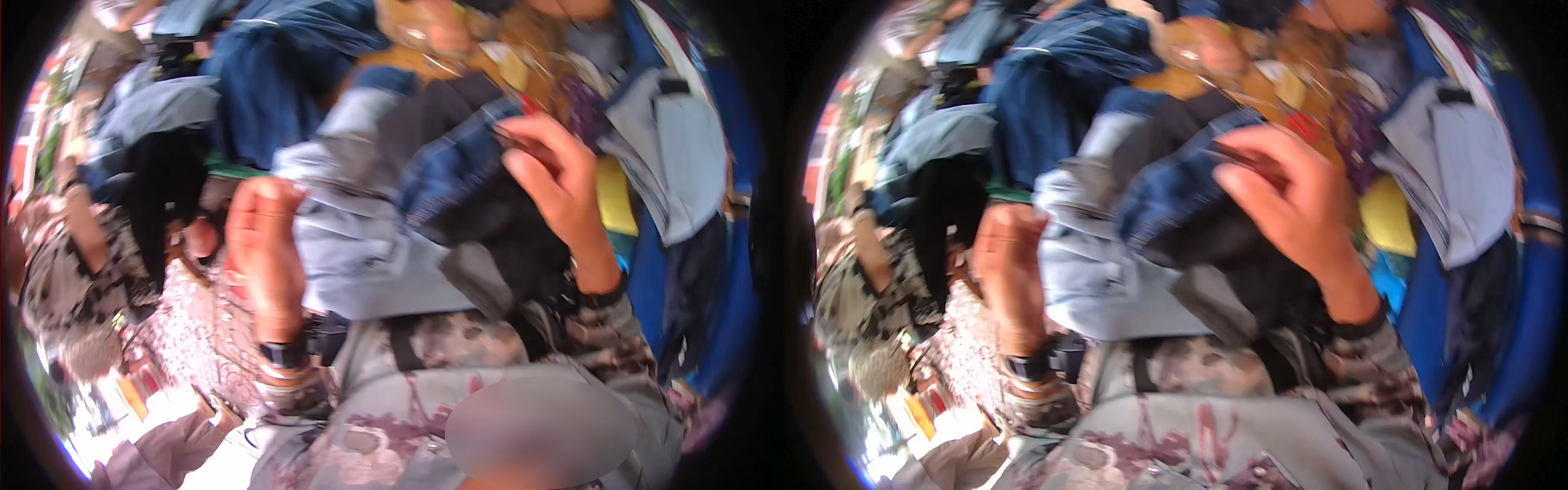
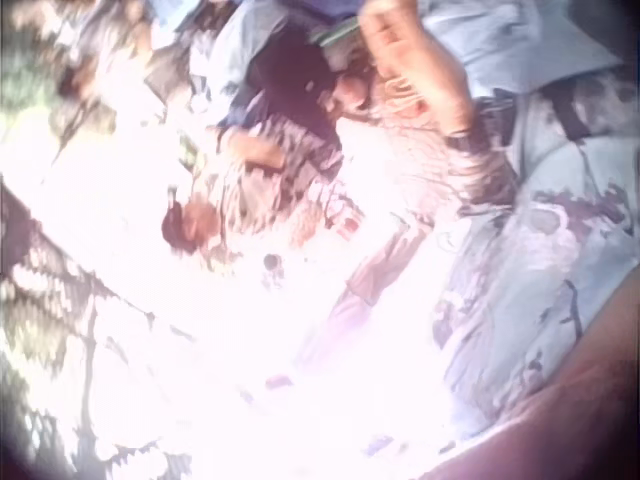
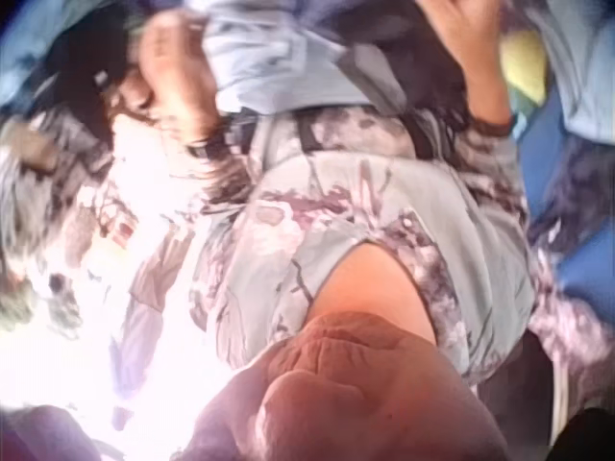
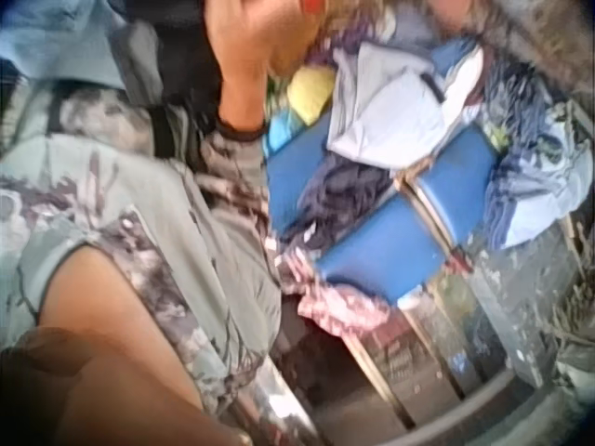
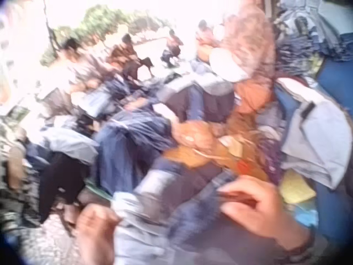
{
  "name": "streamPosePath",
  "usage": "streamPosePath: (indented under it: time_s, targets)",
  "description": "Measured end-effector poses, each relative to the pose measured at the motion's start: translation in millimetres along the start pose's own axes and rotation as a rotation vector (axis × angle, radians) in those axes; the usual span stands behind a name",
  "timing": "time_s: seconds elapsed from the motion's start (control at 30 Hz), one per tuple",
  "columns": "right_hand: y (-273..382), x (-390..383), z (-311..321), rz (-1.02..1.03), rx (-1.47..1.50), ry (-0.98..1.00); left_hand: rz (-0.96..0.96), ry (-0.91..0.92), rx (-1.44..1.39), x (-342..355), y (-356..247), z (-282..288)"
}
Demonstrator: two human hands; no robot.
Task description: Inspecting and cutting loose threads from denim jeans using small scissors.
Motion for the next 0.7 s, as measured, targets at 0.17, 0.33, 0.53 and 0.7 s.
streamPosePath:
  time_s: [0.17,0.33,0.53,0.7]
  targets:
    - [-58.6,-11.6,30.3,-0.057,-0.047,-0.117,-0.204,-0.025,0.670,-11.0,37.4,-7.1]
    - [-79.7,-5.5,26.1,-0.205,-0.158,-0.088,-0.302,0.002,0.870,-20.4,54.0,-18.1]
    - [-82.1,9.4,2.8,-0.167,-0.046,-0.044,-0.316,-0.033,0.911,-21.3,44.9,-2.5]
    - [-82.0,8.6,0.8,-0.181,-0.061,-0.036,-0.339,-0.005,0.948,-19.6,47.9,-3.7]
Point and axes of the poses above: each hand's wrist, its own x-axis towards the middle knuckle, its own z-axis out of the back of the hand, y = z × x, the point moved 10 cm from there along x, towards the middle knuckle, and after that the axes turned 8 degrees about x, right-handed, at the moved point
